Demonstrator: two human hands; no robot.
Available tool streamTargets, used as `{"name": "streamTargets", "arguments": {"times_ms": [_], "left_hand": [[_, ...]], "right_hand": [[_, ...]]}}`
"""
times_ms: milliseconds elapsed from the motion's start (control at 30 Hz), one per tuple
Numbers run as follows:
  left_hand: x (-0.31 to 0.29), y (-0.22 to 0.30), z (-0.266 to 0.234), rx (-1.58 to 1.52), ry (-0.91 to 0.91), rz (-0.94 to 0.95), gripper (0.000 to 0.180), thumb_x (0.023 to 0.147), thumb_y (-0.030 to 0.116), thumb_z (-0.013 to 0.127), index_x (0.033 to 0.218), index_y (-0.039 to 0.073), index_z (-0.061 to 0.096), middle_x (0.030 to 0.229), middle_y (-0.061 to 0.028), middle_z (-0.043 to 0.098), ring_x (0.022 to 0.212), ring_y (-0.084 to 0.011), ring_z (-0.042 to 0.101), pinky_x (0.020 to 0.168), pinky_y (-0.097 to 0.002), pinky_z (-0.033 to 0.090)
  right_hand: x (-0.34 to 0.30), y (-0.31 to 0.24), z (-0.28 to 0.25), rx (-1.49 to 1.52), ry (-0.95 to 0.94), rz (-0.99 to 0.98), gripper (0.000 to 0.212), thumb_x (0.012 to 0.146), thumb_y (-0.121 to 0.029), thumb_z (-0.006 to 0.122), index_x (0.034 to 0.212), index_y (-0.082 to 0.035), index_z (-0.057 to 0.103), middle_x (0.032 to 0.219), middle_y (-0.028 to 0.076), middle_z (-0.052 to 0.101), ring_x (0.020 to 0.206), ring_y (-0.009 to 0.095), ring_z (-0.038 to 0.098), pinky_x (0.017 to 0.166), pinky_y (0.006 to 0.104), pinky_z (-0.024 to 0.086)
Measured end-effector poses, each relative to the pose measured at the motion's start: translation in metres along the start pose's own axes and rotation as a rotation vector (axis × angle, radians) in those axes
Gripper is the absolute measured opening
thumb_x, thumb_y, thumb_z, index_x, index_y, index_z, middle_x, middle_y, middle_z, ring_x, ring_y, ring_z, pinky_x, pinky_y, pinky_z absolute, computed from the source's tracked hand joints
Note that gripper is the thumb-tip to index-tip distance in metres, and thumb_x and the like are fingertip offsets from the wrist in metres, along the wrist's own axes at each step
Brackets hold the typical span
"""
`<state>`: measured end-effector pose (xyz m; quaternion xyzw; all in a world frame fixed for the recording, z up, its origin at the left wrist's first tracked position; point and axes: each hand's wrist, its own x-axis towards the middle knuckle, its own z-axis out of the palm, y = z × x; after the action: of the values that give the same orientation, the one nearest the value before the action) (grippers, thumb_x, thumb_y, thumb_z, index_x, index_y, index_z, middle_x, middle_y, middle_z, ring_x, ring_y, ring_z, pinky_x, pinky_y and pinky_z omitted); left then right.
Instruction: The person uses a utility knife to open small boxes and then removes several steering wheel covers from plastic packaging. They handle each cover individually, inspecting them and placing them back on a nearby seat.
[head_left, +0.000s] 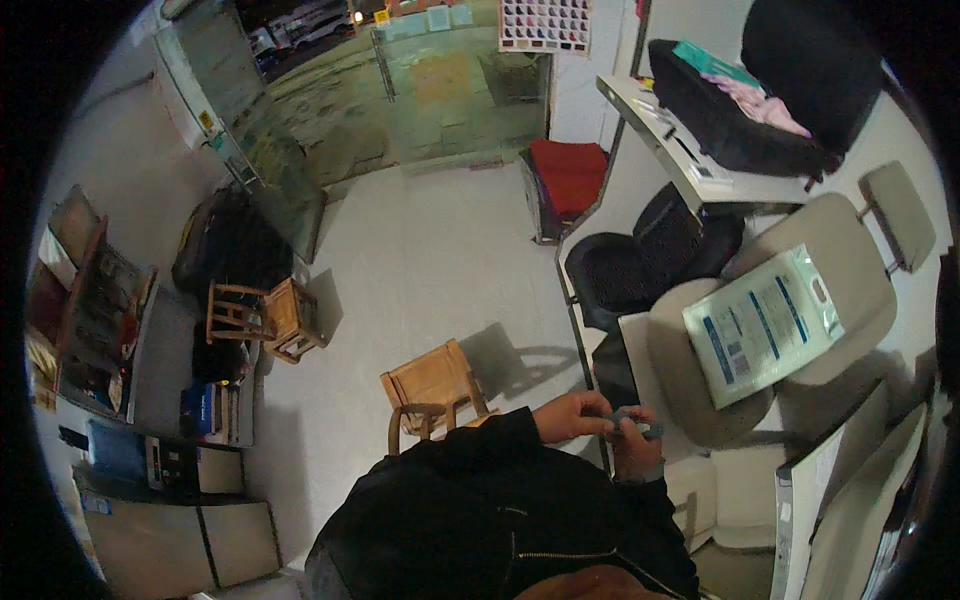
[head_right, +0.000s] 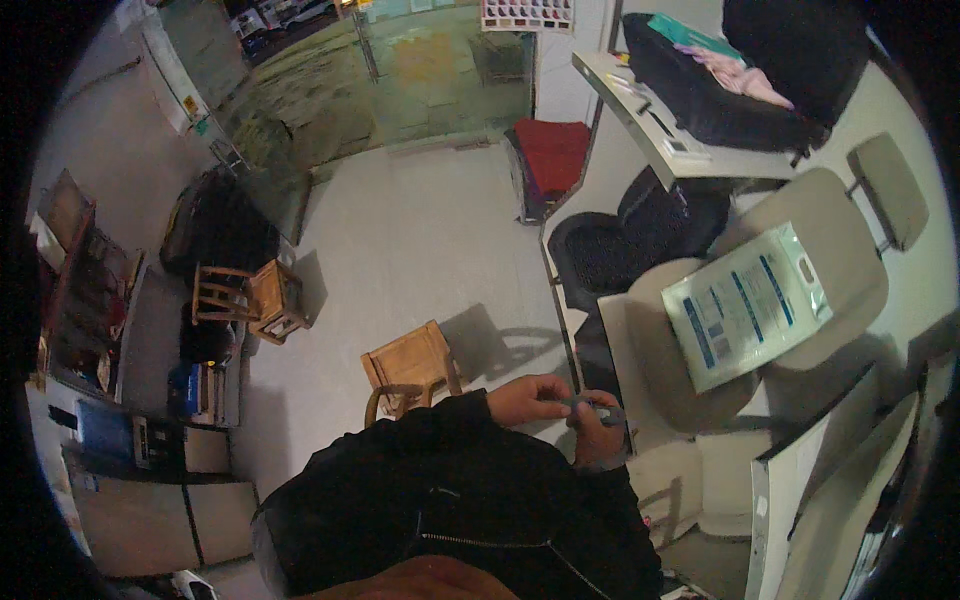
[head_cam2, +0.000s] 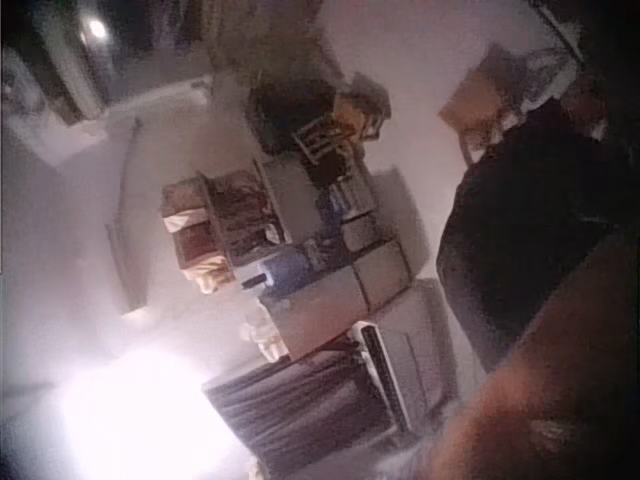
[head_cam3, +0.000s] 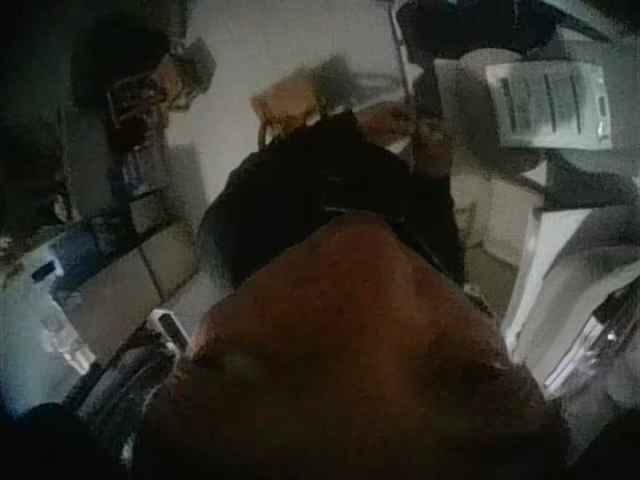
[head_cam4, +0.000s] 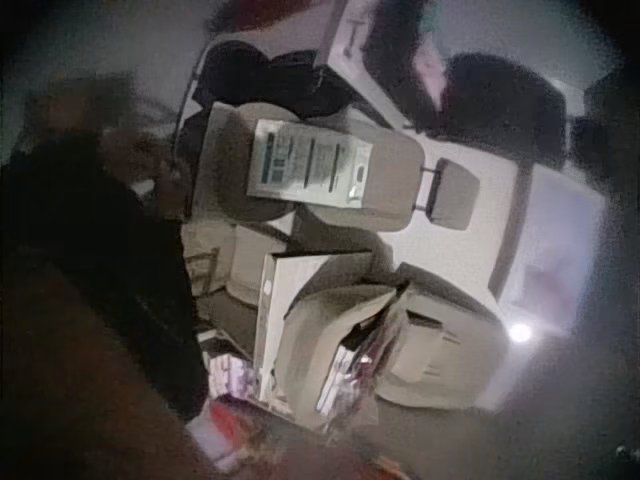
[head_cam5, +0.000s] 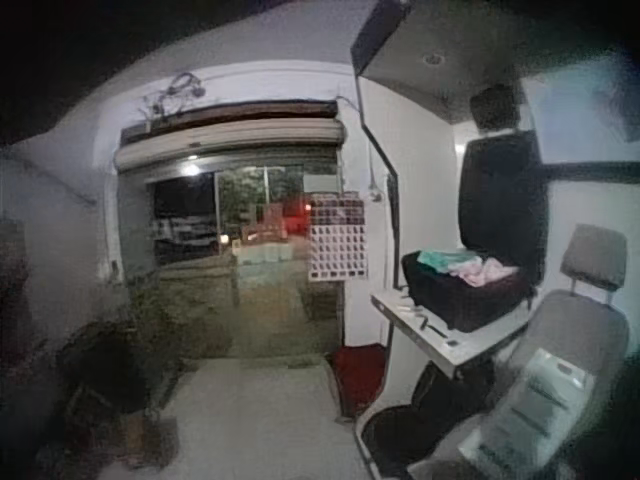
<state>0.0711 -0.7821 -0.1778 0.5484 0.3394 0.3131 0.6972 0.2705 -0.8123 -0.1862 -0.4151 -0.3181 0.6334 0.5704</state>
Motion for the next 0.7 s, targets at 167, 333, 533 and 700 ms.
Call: {"name": "streamTargets", "arguments": {"times_ms": [167, 333, 533, 700], "left_hand": [[-0.009, 0.011, -0.052, 0.002, 0.034, 0.027, 0.027, 0.096, 0.019, 0.073, 0.116, 0.004, 0.062, 0.107, -0.0040, 0.065, 0.102, -0.0135, 0.061, 0.093, -0.0317, 0.050], [-0.029, -0.021, -0.118, 0.150, 0.175, 0.228, 0.026, 0.100, 0.023, 0.067, 0.119, 0.006, 0.063, 0.106, -0.0031, 0.064, 0.097, -0.0130, 0.060, 0.091, -0.0312, 0.050], [-0.072, -0.217, -0.231, -0.074, 0.924, -0.142, 0.039, 0.099, 0.031, 0.066, 0.126, 0.004, 0.060, 0.113, -0.0081, 0.066, 0.102, -0.0213, 0.062, 0.091, -0.0358, 0.051], [-0.199, -0.358, -0.209, -0.303, 1.605, -1.143, 0.078, 0.084, 0.048, 0.079, 0.137, -0.001, 0.051, 0.115, -0.0209, 0.070, 0.106, -0.0361, 0.068, 0.092, -0.0445, 0.054]], "right_hand": [[0.034, 0.014, 0.053, -0.041, -0.082, 0.062, 0.026, 0.088, -0.013, 0.071, 0.109, 0.001, 0.062, 0.087, 0.009, 0.065, 0.074, 0.017, 0.060, 0.068, 0.0325, 0.051], [0.069, 0.046, 0.091, -0.126, -0.106, 0.112, 0.025, 0.088, -0.015, 0.071, 0.109, -0.002, 0.064, 0.089, 0.009, 0.066, 0.077, 0.017, 0.061, 0.067, 0.0329, 0.051], [0.127, 0.084, 0.092, -0.526, -0.369, -0.279, 0.021, 0.091, -0.015, 0.070, 0.108, -0.002, 0.068, 0.093, 0.015, 0.068, 0.086, 0.027, 0.067, 0.071, 0.0378, 0.053], [0.135, 0.075, 0.111, -0.075, -0.367, 0.078, 0.018, 0.090, -0.012, 0.066, 0.098, 0.004, 0.063, 0.090, 0.014, 0.068, 0.077, 0.023, 0.065, 0.073, 0.0373, 0.053]]}}
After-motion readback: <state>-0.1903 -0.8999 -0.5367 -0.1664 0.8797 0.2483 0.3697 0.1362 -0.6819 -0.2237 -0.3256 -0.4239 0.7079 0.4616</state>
